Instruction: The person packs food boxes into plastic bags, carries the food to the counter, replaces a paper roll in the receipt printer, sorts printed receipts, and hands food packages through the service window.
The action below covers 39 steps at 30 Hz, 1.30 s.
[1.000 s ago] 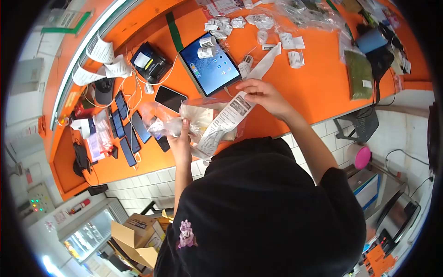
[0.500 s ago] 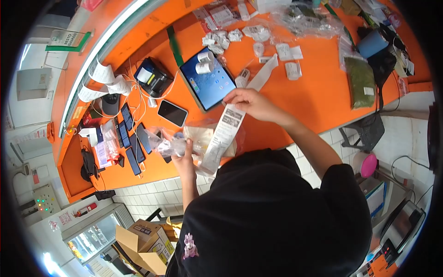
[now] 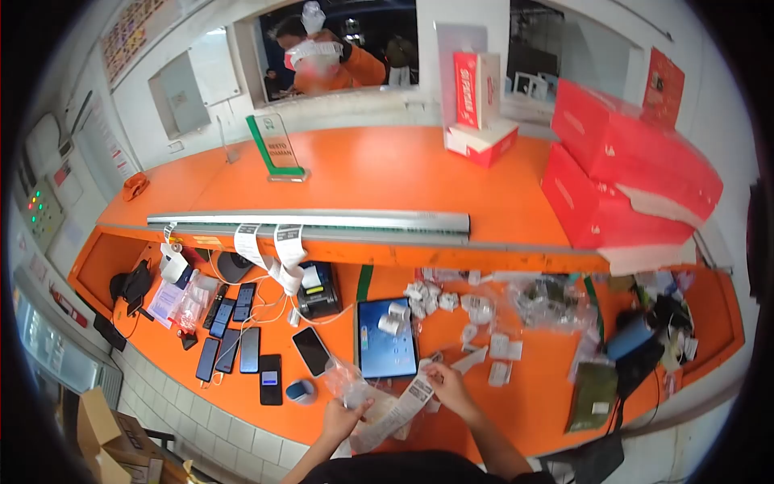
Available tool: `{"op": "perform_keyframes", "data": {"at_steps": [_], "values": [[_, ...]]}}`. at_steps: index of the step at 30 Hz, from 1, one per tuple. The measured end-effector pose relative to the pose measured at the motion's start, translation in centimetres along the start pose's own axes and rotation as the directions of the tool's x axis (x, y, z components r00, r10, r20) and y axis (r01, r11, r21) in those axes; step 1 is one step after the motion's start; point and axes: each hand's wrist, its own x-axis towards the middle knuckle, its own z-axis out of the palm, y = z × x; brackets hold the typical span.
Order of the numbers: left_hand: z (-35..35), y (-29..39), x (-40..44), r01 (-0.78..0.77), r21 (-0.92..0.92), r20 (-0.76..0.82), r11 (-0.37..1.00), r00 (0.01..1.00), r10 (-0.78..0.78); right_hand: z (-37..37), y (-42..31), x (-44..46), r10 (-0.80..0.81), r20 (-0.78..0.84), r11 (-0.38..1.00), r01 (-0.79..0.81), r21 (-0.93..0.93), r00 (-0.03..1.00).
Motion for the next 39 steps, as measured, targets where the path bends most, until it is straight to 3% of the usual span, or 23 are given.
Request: {"op": "perform_keyframes", "data": {"at_steps": [1, 3, 7, 9, 11, 12, 13, 15, 17, 19, 22, 26, 29, 32, 34, 36, 38, 39], "values": [[0.4, 0.7, 0.5, -0.019, -0.014, -0.017, 1.0, 1.0, 0.018, -0.3, 0.3, 0.4, -0.003, -0.009, 1.0, 0.003, -0.007, 1.0], [1.3, 1.7, 0.6, 0.103, 0.165, 0.067, 0.981, 0.991, -0.115, -0.3, 2.5, 0.8, -0.049, -0.016, 0.997, 0.05, 0.067, 0.999], [3.5, 4.3, 1.1, 0.07, 0.196, 0.125, 0.978, 0.988, -0.096, -0.7, 4.3, 2.0, -0.06, -0.072, 0.998, 0.059, -0.014, 0.996], [4.5, 4.0, 1.7, 0.076, 0.197, 0.137, 0.977, 0.985, -0.104, -0.9, 3.9, 2.2, -0.038, -0.062, 0.978, 0.025, -0.206, 0.997], [5.1, 4.1, 2.5, -0.099, 0.262, 0.333, 0.96, 0.943, 0.006, -0.7, 3.8, 2.4, -0.081, -0.076, 0.958, 0.057, -0.281, 0.994], [4.9, 4.1, 2.6, -0.28, 0.267, 0.391, 0.922, 0.906, 0.162, -0.5, 4.5, 2.4, -0.079, -0.04, 0.944, 0.062, -0.325, 0.996], [4.6, 4.0, 3.2, -0.284, 0.271, 0.389, 0.92, 0.906, 0.165, -0.3, 5.2, 2.5, -0.075, -0.006, 0.927, 0.068, -0.37, 0.997], [2.6, 2.6, 4.3, -0.284, 0.257, 0.675, 0.924, 0.737, 0.039, -0.1, 5.3, 2.4, -0.105, -0.008, 0.941, 0.097, -0.324, 0.994], [0.8, 2.9, 4.8, -0.37, 0.288, 0.662, 0.883, 0.743, 0.096, -0.1, 5.8, 2.3, -0.065, 0.014, 0.94, 0.066, -0.335, 0.998], [-1.1, 4.9, 5.0, -0.177, 0.533, 0.524, 0.827, 0.837, -0.159, 0.0, 6.1, 2.3, -0.043, 0.02, 0.96, 0.046, -0.278, 0.999], [-2.5, 5.4, 5.1, -0.037, 0.463, 0.395, 0.886, 0.903, -0.169, 0.2, 7.5, 2.3, -0.029, 0.013, 0.977, 0.031, -0.209, 0.999], [-2.7, 2.5, 5.9, -0.036, 0.475, 0.342, 0.879, 0.928, -0.146, -0.4, 6.7, 2.9, -0.085, -0.095, 0.959, 0.056, -0.276, 0.992], [-1.9, 3.6, 5.4, -0.092, 0.436, 0.35, 0.895, 0.934, -0.074, -1.0, 6.3, 3.1, -0.151, -0.155, 0.94, 0.093, -0.329, 0.976], [-1.8, 4.7, 5.4, -0.128, 0.515, 0.367, 0.848, 0.926, -0.083, -2.3, 3.6, 2.6, -0.186, -0.203, 0.926, 0.102, -0.363, 0.961], [-2.0, 4.7, 5.5, -0.208, 0.461, 0.359, 0.863, 0.933, 0.033, -2.9, 2.1, 2.1, -0.192, -0.175, 0.918, 0.114, -0.38, 0.966], [-2.6, 5.0, 5.8, -0.212, 0.436, 0.374, 0.874, 0.927, 0.038, -3.2, 0.4, 1.5, -0.196, -0.15, 0.909, 0.122, -0.398, 0.969], [-2.8, 5.3, 6.1, -0.215, 0.403, 0.391, 0.889, 0.919, 0.045, -3.2, -1.5, 0.7, -0.323, -0.019, 0.886, 0.295, -0.358, 0.946], [-2.7, 5.6, 6.2, -0.185, 0.334, 0.369, 0.924, 0.928, 0.053, -2.8, -2.2, 0.4, -0.319, -0.016, 0.882, 0.291, -0.37, 0.948]]}}
